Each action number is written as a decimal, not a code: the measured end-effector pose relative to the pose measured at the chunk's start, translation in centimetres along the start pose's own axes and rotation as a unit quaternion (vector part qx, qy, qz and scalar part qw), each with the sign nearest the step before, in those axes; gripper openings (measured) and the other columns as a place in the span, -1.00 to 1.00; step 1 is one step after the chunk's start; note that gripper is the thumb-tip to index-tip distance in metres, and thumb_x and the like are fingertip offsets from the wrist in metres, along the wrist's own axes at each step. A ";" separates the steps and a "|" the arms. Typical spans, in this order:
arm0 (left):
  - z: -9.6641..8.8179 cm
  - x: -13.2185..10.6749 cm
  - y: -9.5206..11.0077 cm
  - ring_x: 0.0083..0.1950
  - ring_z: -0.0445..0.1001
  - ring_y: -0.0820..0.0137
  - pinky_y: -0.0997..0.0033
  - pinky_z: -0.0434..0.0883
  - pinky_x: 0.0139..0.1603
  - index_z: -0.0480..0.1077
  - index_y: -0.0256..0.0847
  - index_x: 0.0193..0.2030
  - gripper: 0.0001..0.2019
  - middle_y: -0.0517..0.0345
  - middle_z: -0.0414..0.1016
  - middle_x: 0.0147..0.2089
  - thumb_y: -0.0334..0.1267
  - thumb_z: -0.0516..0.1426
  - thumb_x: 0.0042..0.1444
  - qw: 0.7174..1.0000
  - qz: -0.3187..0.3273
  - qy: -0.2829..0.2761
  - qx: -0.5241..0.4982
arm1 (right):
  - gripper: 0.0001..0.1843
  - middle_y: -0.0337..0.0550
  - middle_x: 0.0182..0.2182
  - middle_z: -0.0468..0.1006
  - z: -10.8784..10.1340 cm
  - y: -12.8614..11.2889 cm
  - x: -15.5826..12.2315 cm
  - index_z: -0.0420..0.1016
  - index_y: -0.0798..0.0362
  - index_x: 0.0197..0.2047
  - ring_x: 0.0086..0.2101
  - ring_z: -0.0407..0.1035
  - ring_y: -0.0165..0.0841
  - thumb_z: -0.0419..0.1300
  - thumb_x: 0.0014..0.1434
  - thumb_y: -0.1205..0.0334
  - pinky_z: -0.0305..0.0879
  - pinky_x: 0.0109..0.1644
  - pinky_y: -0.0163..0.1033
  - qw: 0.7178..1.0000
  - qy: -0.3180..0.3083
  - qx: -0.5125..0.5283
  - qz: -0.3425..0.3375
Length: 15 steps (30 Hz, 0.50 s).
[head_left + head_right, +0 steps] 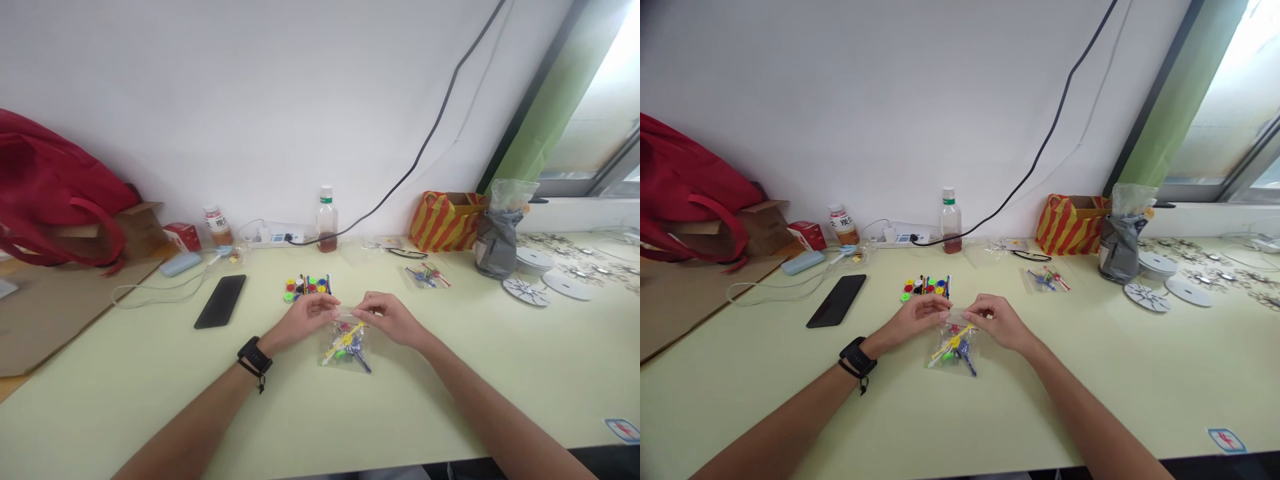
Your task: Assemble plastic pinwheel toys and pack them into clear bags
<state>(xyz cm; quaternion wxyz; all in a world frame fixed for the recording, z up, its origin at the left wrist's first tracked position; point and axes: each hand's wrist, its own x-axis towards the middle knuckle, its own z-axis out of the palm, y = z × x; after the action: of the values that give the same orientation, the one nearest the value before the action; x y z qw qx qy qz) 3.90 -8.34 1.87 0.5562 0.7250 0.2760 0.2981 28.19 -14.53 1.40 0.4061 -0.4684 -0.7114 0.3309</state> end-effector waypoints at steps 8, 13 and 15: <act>0.1 -0.1 0.0 -0.30 0.52 0.33 0.38 0.41 -0.28 0.67 -0.26 -0.22 -0.69 -0.03 0.67 -0.27 -0.01 0.31 0.16 0.998 0.011 -0.019 0.059 | -0.63 -0.14 -0.45 0.53 -0.6 -0.4 -0.3 0.74 0.00 -0.26 -0.44 0.31 -0.35 0.29 0.25 -0.12 0.21 -0.37 -0.24 0.999 -0.050 -0.011 0.002; 0.4 -0.4 0.7 -0.39 0.45 0.38 0.41 0.35 -0.37 0.66 -0.27 -0.34 -0.68 0.02 0.63 -0.40 0.00 0.37 0.07 0.996 0.030 -0.003 0.086 | -0.63 -0.12 -0.44 0.60 -2.1 -2.0 -0.9 0.72 0.01 -0.28 -0.47 0.31 -0.35 0.27 0.26 -0.11 0.21 -0.42 -0.25 0.994 -0.099 -0.044 0.006; 0.7 -0.5 0.7 -0.39 0.45 0.38 0.41 0.34 -0.37 0.64 -0.28 -0.37 -0.67 0.02 0.62 -0.42 0.01 0.37 0.05 0.996 0.024 -0.004 0.083 | -0.65 -0.12 -0.46 0.59 -2.6 -2.9 -1.4 0.71 0.00 -0.30 -0.47 0.33 -0.34 0.25 0.29 -0.08 0.22 -0.42 -0.25 0.992 -0.108 -0.068 0.002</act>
<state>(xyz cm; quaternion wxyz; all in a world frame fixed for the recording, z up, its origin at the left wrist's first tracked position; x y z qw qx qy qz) 4.10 -9.34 2.29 0.4877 0.7763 0.2803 0.2846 29.70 -16.58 4.68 0.2939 -0.4580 -0.7708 0.3313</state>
